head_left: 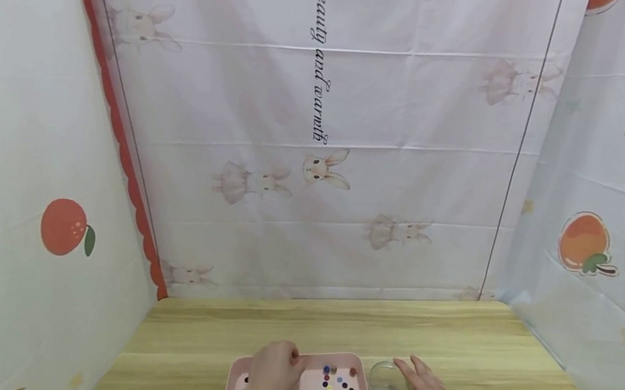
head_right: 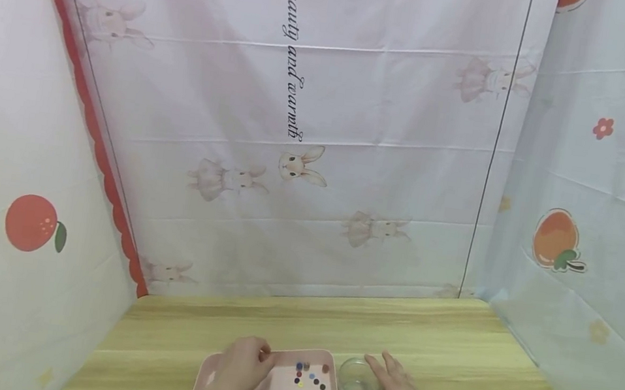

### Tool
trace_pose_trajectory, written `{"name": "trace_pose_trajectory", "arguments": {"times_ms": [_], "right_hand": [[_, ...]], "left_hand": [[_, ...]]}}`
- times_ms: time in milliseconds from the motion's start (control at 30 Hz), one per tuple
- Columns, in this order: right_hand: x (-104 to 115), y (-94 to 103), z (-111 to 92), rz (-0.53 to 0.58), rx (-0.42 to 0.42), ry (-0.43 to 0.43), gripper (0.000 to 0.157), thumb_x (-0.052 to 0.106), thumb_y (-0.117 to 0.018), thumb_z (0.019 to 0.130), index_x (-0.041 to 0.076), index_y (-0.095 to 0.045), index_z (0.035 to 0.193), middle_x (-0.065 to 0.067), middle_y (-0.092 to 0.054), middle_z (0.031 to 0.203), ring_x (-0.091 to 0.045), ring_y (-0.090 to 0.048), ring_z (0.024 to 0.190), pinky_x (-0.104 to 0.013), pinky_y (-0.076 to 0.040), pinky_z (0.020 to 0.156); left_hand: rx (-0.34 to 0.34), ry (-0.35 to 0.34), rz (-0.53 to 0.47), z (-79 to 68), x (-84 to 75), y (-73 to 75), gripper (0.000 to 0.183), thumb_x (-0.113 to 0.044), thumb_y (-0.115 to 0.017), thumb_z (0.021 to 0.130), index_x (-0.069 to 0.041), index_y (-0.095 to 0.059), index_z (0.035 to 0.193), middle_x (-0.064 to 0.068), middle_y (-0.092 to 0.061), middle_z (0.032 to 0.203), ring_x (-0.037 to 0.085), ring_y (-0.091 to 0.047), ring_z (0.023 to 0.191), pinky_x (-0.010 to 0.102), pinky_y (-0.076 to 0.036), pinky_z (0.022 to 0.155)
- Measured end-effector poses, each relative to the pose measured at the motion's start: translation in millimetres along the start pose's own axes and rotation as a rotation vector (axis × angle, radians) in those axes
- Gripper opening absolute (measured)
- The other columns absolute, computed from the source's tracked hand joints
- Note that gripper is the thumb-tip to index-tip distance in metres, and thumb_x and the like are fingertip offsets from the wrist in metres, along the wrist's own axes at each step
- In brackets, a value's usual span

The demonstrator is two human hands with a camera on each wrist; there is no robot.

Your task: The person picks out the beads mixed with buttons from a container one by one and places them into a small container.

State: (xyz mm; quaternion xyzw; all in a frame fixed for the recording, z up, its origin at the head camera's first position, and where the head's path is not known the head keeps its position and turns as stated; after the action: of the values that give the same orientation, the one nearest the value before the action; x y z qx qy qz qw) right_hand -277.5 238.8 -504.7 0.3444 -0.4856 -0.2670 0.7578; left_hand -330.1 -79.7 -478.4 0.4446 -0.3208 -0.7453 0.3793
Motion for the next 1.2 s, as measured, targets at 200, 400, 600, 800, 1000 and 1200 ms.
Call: {"name": "trace_pose_trajectory", "arguments": {"times_ms": [200,400,600,800,1000,1200], "right_hand": [[0.0,0.3,-0.9,0.006,0.014,-0.012,0.074,0.053,-0.070,0.096,0.011,-0.052,0.155,-0.039,-0.038,0.159,-0.067,-0.037,0.142,-0.082,-0.044,0.092],[-0.3,1.3,0.6,0.046,0.090,-0.054,0.076,0.054,-0.067,0.099,0.011,-0.047,0.158,-0.039,-0.031,0.163,-0.066,-0.031,0.147,-0.083,-0.042,0.096],[0.0,2.0,0.6,0.053,0.102,-0.061,0.076,0.053,-0.067,0.099,0.011,-0.046,0.159,-0.039,-0.029,0.164,-0.066,-0.030,0.147,-0.084,-0.041,0.095],[-2.1,1.5,1.4,0.049,0.101,-0.059,0.076,0.053,-0.067,0.099,0.013,-0.046,0.159,-0.039,-0.029,0.164,-0.067,-0.030,0.147,-0.084,-0.041,0.095],[-3.4,2.0,1.4,0.047,0.094,-0.063,0.075,0.055,-0.067,0.098,0.014,-0.047,0.158,-0.038,-0.030,0.164,-0.066,-0.031,0.147,-0.083,-0.042,0.095],[-3.2,1.9,0.8,0.058,0.109,-0.062,0.075,0.053,-0.067,0.099,0.014,-0.046,0.159,-0.038,-0.029,0.165,-0.067,-0.030,0.146,-0.085,-0.041,0.093]], "left_hand": [[0.023,0.074,0.053,-11.4,13.7,11.4,0.044,-0.007,-0.073,0.082,-0.018,-0.040,0.056,-0.008,-0.035,0.055,0.009,-0.031,0.052,0.026,-0.025,0.048],[0.070,0.092,0.091,-15.4,24.0,13.1,0.044,-0.008,-0.074,0.082,-0.020,-0.043,0.053,-0.007,-0.044,0.054,0.012,-0.039,0.053,0.032,-0.033,0.048],[0.126,0.081,0.119,-13.4,26.4,13.0,0.027,-0.008,-0.076,0.082,-0.016,-0.062,0.060,-0.006,-0.056,0.060,0.012,-0.045,0.055,0.033,-0.038,0.052],[0.110,0.044,0.184,-14.0,21.9,15.7,0.041,-0.013,-0.078,0.085,-0.019,-0.051,0.055,-0.007,-0.050,0.055,0.011,-0.041,0.052,0.032,-0.035,0.050],[0.092,0.034,0.271,-13.5,19.6,10.4,0.041,-0.021,-0.078,0.086,-0.022,-0.052,0.055,-0.007,-0.054,0.059,0.011,-0.044,0.054,0.036,-0.038,0.050],[0.006,-0.037,0.377,-14.0,17.4,1.8,0.042,-0.025,-0.081,0.084,-0.022,-0.051,0.055,-0.007,-0.055,0.056,0.010,-0.045,0.050,0.036,-0.037,0.047]]}}
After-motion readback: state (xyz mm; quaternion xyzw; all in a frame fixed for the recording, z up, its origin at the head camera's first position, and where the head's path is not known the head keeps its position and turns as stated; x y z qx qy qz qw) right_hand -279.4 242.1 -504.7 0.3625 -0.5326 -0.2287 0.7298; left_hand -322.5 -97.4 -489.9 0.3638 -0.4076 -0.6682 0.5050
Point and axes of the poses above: each hand's wrist, its own z-axis towards the middle knuckle, its own y-axis out of the back of the hand, x = y × z, the point moved 3 cm from there along z, towards the middle knuckle
